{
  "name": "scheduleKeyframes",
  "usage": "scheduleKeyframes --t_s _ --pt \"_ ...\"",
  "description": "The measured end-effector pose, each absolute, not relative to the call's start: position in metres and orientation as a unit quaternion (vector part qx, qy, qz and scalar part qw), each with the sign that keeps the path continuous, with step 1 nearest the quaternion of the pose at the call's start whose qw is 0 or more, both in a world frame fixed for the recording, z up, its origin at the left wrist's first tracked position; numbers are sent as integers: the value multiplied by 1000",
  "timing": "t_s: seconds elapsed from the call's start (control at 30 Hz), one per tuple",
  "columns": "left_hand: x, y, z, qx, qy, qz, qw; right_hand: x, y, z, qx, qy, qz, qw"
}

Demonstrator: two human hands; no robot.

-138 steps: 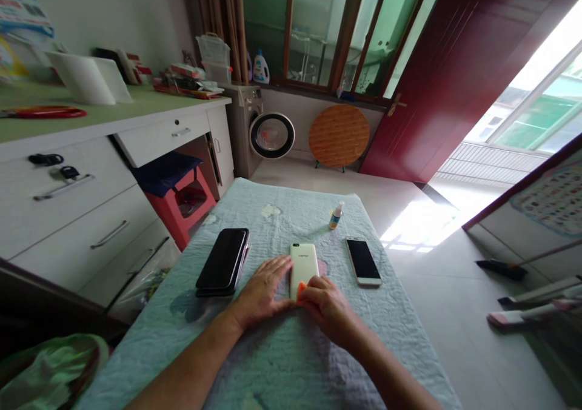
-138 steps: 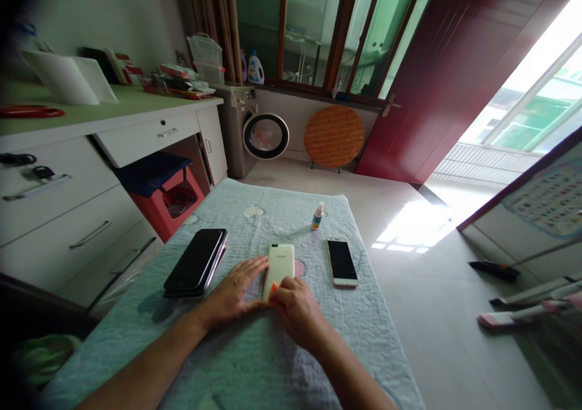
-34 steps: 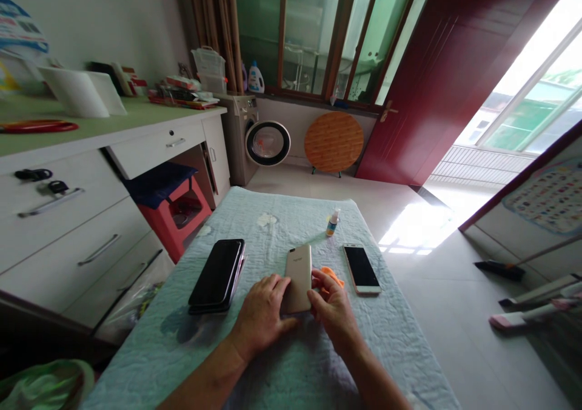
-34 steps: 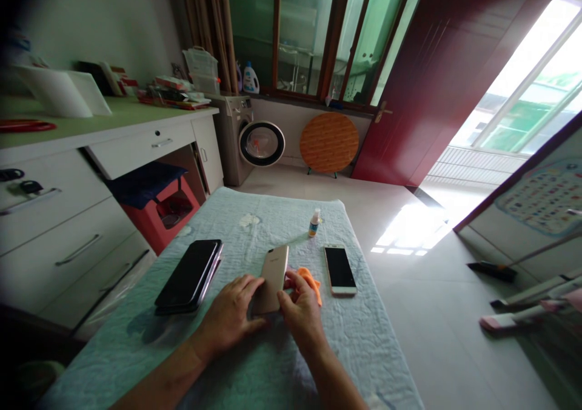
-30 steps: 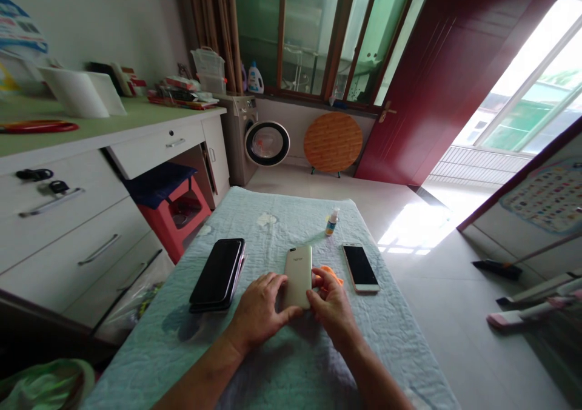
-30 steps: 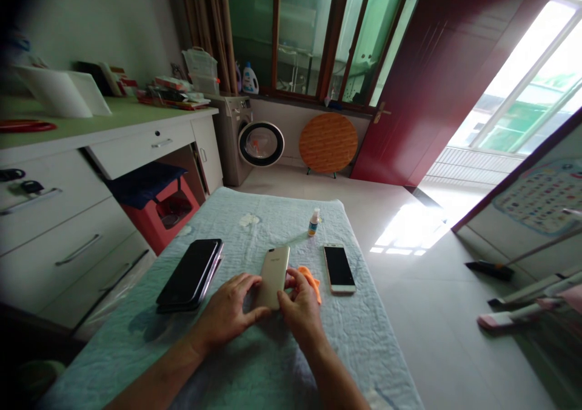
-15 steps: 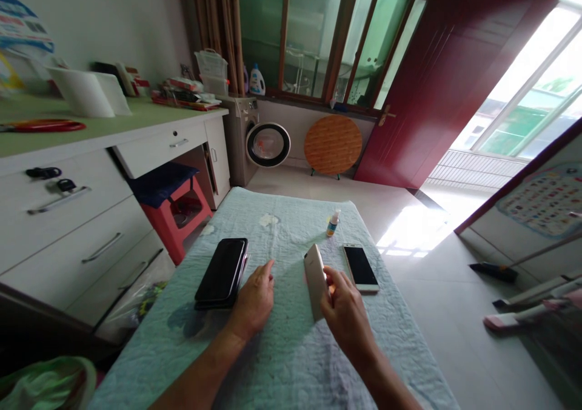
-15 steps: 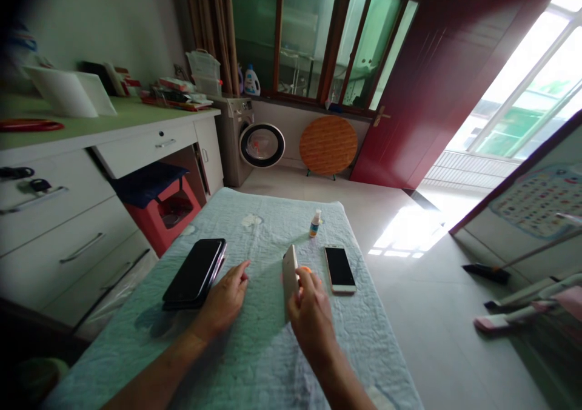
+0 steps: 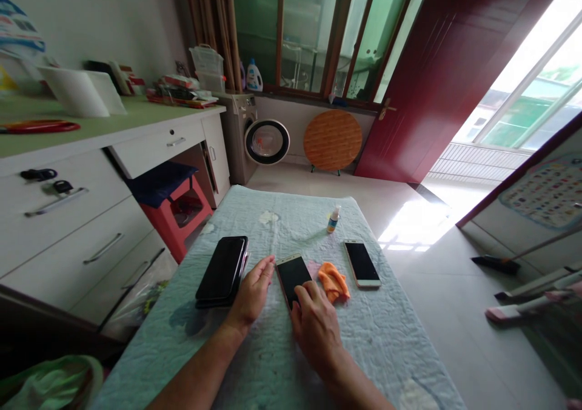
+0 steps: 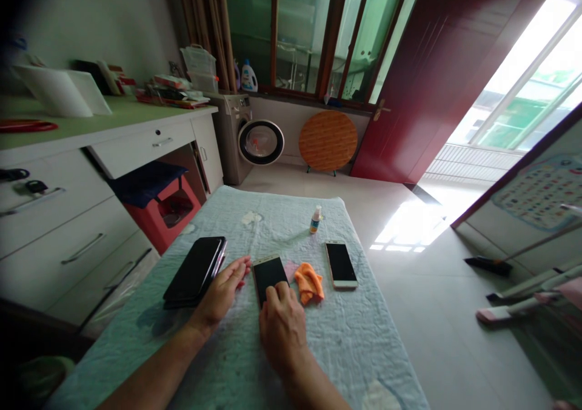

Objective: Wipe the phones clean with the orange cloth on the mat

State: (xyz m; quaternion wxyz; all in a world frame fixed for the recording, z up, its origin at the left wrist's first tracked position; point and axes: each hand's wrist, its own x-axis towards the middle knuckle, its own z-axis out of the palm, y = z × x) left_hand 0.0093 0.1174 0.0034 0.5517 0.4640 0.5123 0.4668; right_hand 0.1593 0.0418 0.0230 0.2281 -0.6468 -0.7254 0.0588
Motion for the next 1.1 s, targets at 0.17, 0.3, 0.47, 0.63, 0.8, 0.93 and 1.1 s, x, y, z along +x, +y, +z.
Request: scheduleKeyframes --t_s 0.17,0.3,0.47,0.63,0.8,0.93,1.1 --pt "11 115 9 426 493 468 597 176 44 27 -676 -695 20 246" --pt "12 113 10 393 447 482 643 178 44 23 -677 -697 52 230" --pt "15 110 11 364 382 483 699 167 39 22 -696 -683 40 217" --pt "15 106 17 397 421 457 676 153 35 12 -718 -669 24 192" --pt "17 105 18 410 388 453 690 155 37 10 -713 -667 21 216" --pt "19 106 13 419 365 446 701 158 38 14 -717 -659 16 227" --pt "18 109 7 435 355 438 702 154 45 16 -730 -648 12 216"
